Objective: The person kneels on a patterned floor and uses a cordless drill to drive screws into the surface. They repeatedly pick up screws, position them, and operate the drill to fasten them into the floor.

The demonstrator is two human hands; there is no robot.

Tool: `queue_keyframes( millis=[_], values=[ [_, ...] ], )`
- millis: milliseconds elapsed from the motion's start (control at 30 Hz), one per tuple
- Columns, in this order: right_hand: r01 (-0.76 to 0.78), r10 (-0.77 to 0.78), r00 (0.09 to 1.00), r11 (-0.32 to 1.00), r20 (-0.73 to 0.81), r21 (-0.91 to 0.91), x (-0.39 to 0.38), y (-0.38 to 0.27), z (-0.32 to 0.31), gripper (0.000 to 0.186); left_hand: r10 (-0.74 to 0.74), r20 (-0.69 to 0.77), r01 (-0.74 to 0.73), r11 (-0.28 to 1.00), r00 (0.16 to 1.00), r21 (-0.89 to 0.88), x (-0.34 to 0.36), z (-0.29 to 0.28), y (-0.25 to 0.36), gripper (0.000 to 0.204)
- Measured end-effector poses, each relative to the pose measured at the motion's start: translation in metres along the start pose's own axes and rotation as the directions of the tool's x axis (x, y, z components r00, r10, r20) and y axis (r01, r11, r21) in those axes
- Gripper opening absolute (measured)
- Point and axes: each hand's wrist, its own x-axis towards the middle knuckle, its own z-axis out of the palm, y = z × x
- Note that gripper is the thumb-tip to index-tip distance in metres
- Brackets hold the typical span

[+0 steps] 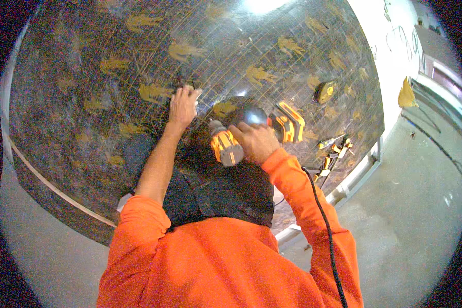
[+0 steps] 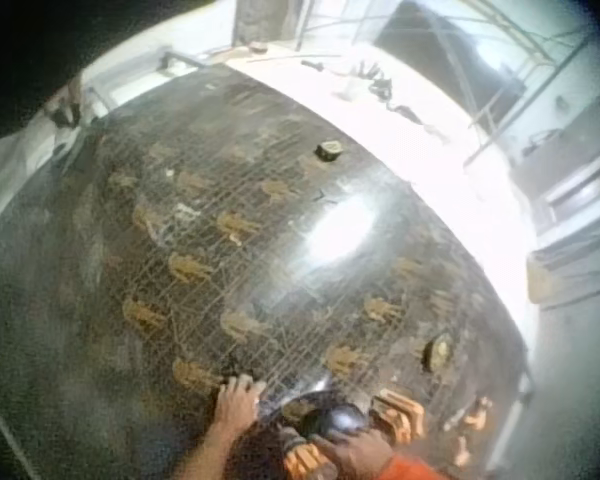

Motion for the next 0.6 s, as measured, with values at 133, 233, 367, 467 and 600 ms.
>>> queue_keyframes(
  millis=[133,233,367,467,600],
  values=[
    [-0.068,0.079,0.985,0.995,-0.152,0.079,-0.043,0.004,0.006,0.068,0.233,-0.312,-0.256,0.966,0.921,-0.032,0.012,0.002,0.012,0.044],
    [-0.104,0.157,0.944,0.976,-0.289,0.190,-0.058,0.005,0.022,0.065,0.141,-0.471,-0.193,0.979,0.871,-0.063,0.051,0.008,0.025,0.037],
    [-0.192,0.263,0.863,0.960,-0.432,0.202,-0.054,0.007,0.040,0.053,0.171,-0.513,-0.148,0.985,0.841,0.084,0.085,0.030,0.041,0.030],
    [-0.260,0.299,0.874,0.954,-0.382,0.152,-0.047,0.013,0.047,0.050,0.186,-0.429,-0.124,0.978,0.884,0.168,0.090,0.050,0.041,0.029],
    [-0.209,0.266,0.902,0.958,-0.341,0.196,-0.046,0.030,0.047,0.071,0.160,-0.406,-0.092,0.979,0.900,0.182,0.090,0.055,0.031,0.034]
  ],
)
